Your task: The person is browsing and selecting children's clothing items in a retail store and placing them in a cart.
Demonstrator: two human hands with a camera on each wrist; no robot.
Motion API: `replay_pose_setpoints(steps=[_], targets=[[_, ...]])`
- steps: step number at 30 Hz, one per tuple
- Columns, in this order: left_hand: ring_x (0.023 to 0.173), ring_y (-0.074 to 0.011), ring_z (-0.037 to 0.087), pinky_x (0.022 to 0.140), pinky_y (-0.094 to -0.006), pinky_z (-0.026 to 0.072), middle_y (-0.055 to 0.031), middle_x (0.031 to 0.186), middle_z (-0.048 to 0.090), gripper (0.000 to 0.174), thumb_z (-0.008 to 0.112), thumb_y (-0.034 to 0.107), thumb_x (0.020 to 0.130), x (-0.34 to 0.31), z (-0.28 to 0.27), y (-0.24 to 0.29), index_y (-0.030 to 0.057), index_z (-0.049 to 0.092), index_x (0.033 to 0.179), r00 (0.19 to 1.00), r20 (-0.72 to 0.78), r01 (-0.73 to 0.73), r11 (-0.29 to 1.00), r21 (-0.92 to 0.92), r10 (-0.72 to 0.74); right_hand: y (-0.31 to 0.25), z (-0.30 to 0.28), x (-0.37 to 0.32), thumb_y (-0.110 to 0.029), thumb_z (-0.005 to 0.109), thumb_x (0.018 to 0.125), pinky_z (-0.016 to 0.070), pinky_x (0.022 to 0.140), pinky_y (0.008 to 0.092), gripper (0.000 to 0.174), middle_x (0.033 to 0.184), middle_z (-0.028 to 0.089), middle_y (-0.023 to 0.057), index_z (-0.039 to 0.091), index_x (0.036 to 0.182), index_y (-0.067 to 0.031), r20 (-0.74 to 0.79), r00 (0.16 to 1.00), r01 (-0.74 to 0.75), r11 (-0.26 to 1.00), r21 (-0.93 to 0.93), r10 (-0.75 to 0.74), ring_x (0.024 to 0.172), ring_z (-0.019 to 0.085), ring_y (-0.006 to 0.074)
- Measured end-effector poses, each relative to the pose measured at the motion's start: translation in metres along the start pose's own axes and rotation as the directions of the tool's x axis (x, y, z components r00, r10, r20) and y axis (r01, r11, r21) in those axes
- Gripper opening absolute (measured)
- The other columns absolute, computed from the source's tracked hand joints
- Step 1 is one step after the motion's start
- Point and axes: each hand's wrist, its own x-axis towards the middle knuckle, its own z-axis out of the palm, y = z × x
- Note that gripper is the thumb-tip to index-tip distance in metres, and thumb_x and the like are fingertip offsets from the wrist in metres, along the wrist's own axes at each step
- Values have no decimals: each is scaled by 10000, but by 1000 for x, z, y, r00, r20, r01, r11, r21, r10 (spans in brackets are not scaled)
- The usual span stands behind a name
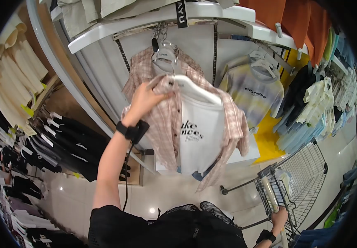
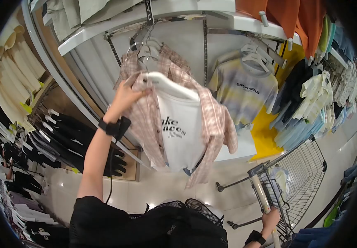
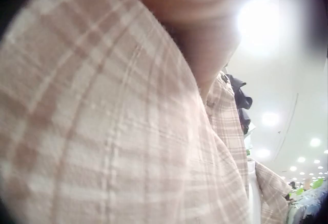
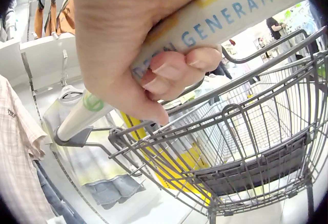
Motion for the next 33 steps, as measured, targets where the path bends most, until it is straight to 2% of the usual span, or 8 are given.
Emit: replay_pose_setpoints(steps=[9, 17, 22, 24, 26, 27, 30, 33], targets=[[1182, -277, 376, 945, -314, 316, -168, 1250, 423, 739, 669, 447, 650, 78, 8, -42, 154, 387, 1267, 999, -20, -49, 998, 50, 50, 75, -16, -21, -92, 585, 568, 418, 563, 445, 94, 587, 530, 207, 546, 581, -8, 11, 999, 34, 999, -11, -34, 609, 527, 394], [1014, -145, 479, 845, -251, 401, -125, 1176, 465, 717, 716, 147, 679, 94, -12, -32, -60, 330, 1247, 988, 36, 153, 980, -124, -150, 119, -29, -29, -25, 558, 515, 428, 560, 421, 78, 592, 532, 218, 565, 589, -1, 69, 997, -26, 999, 44, 23, 616, 538, 387], [937, -158, 529, 816, -257, 406, -107, 1035, 574, 708, 738, 241, 642, 75, -9, -31, -41, 415, 1205, 973, -19, 218, 949, -228, -228, 129, -29, -30, -23, 573, 492, 405, 528, 441, 84, 566, 502, 234, 526, 555, 7, -28, 999, 46, 998, 36, -45, 593, 515, 413], [972, -161, 519, 841, -258, 392, -113, 1063, 562, 720, 740, 238, 640, 66, -4, -46, -23, 405, 1222, 981, -116, 137, 978, -158, -156, 132, -31, -26, -14, 533, 545, 394, 553, 437, 58, 587, 515, 226, 536, 587, 25, 166, 984, -67, 997, 23, 62, 641, 522, 402], [1061, -167, 472, 903, -260, 342, -131, 1146, 513, 739, 736, 240, 644, 64, 0, -54, 7, 383, 1249, 988, -104, 88, 971, -222, -114, 126, -58, -24, -9, 556, 700, 470, 635, 359, 430, 914, 607, 165, 505, 1121, -80, 469, 883, 64, 993, -103, -8, 702, 589, 327], [1125, -178, 423, 942, -266, 300, -132, 1206, 469, 745, 727, 260, 649, 62, -1, -49, 9, 374, 1255, 988, -71, 110, 957, -270, -134, 130, -54, -24, -9, 556, 700, 470, 635, 359, 430, 914, 607, 165, 505, 1121, -80, 468, 884, 63, 993, -100, -9, 702, 589, 327], [1127, -193, 428, 941, -272, 310, -128, 1207, 474, 746, 721, 276, 647, 70, 0, -70, 4, 376, 1250, 994, -88, 43, 986, -160, -58, 141, -35, -30, -73, 519, 701, 474, 577, 418, 383, 819, 617, 153, 542, 1077, -137, 324, 939, 143, 988, -55, -118, 641, 581, 373], [1044, -191, 493, 871, -279, 377, -133, 1137, 521, 788, 708, 320, 660, 57, 7, -67, 35, 325, 1287, 992, -126, -5, 994, 110, 19, 131, -19, -28, -3, 544, 526, 403, 572, 431, 58, 589, 524, 219, 540, 579, 21, 1, 1000, -22, 998, 65, 22, 646, 531, 394]])
